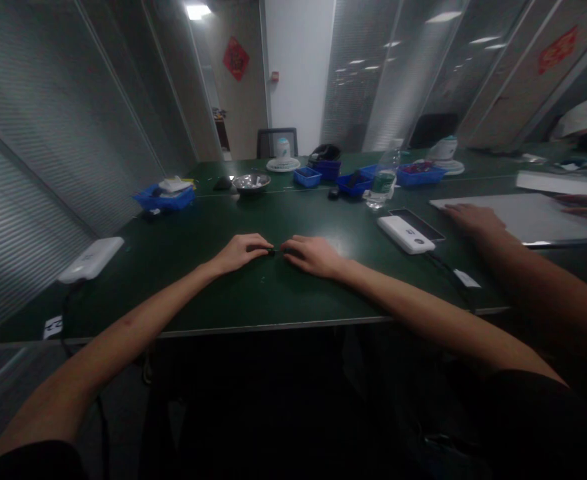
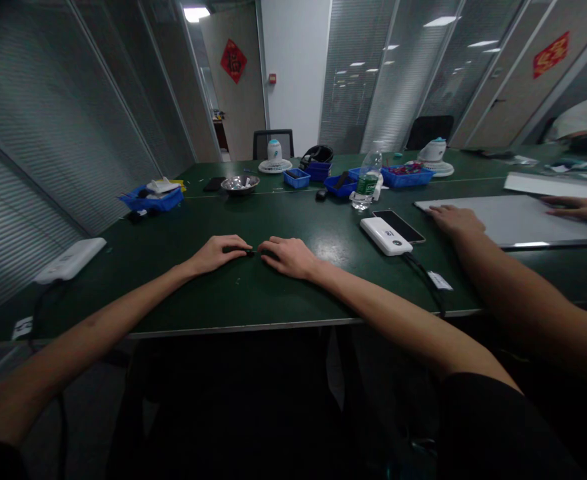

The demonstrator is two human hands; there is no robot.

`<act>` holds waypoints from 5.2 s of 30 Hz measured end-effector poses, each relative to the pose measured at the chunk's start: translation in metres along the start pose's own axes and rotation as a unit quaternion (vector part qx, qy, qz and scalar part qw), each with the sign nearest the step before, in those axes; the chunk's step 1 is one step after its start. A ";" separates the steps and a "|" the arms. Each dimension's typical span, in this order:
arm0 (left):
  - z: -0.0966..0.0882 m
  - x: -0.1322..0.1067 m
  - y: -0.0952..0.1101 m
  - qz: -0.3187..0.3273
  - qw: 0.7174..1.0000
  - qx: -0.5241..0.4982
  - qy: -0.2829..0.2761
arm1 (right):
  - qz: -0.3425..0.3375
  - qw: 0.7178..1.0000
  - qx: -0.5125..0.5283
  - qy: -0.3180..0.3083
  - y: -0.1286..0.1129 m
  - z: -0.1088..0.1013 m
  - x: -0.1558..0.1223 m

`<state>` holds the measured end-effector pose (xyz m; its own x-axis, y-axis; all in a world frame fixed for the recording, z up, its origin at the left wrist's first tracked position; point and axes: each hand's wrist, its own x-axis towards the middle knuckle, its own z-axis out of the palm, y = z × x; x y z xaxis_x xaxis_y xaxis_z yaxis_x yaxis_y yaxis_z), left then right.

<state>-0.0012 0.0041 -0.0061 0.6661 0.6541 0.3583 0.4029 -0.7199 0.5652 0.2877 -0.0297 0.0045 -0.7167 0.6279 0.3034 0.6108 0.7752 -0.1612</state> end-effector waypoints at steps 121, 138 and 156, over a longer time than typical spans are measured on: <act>-0.027 -0.007 -0.052 -0.101 0.981 0.157 0.053 | 0.086 0.996 -0.010 -0.021 -0.005 -0.003 0.005; -0.015 0.003 -0.039 -0.033 0.993 0.115 0.022 | 0.088 0.995 -0.015 -0.034 -0.006 -0.003 0.005; -0.145 -0.100 -0.111 -0.421 0.809 0.290 0.291 | 0.076 0.997 -0.009 -0.027 -0.003 -0.003 0.004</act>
<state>-0.2033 0.0521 0.0031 -0.3384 0.8461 0.4118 0.8986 0.1607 0.4082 0.2839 -0.0300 0.0087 -0.6325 0.7412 0.2248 0.7194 0.6697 -0.1840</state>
